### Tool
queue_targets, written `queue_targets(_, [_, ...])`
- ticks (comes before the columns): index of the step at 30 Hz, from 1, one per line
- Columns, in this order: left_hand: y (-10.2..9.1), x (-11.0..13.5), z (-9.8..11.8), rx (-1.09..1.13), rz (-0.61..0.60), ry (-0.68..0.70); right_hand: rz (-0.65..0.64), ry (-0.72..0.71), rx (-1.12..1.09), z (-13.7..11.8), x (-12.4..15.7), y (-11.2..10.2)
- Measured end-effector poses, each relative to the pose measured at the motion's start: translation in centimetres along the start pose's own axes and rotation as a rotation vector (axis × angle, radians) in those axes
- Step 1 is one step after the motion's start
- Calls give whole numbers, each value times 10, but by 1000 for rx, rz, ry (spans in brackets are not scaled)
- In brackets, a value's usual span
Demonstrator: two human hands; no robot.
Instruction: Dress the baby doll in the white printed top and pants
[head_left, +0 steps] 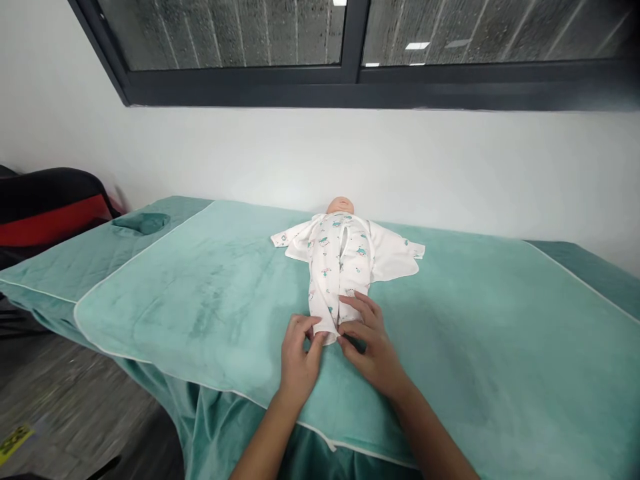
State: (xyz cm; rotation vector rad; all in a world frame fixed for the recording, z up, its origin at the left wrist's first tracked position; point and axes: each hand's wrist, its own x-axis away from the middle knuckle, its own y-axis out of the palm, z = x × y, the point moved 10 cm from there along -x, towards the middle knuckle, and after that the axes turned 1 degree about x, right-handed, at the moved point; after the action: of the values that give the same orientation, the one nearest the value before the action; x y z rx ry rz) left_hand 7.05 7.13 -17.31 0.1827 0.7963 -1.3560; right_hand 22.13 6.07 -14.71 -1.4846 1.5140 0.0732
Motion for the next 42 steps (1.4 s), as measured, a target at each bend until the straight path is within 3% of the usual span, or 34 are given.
queue_targets(11, [-2, 1, 7, -7, 9, 55, -40, 7, -57, -1, 1, 1])
queue_targets(18, [-5, 6, 5, -15, 39, 41, -60, 14, 16, -2, 1, 6])
queue_targets(23, [0, 13, 4, -63, -4, 32, -6, 176, -89, 14, 15, -2])
queue_targets(29, [12, 19, 6, -198, -54, 76, 233, 509, -16, 50, 42, -18])
queue_targets(32, [23, 13, 20, -274, -117, 182, 192, 605, -17, 59, 46, -12])
queue_targets(37, [46, -5, 45, -406, -283, 358, 173, 533, -77, 55, 41, -12])
queue_targets(42, [66, -19, 57, -511, -457, 386, 198, 489, -204, 51, 40, -15])
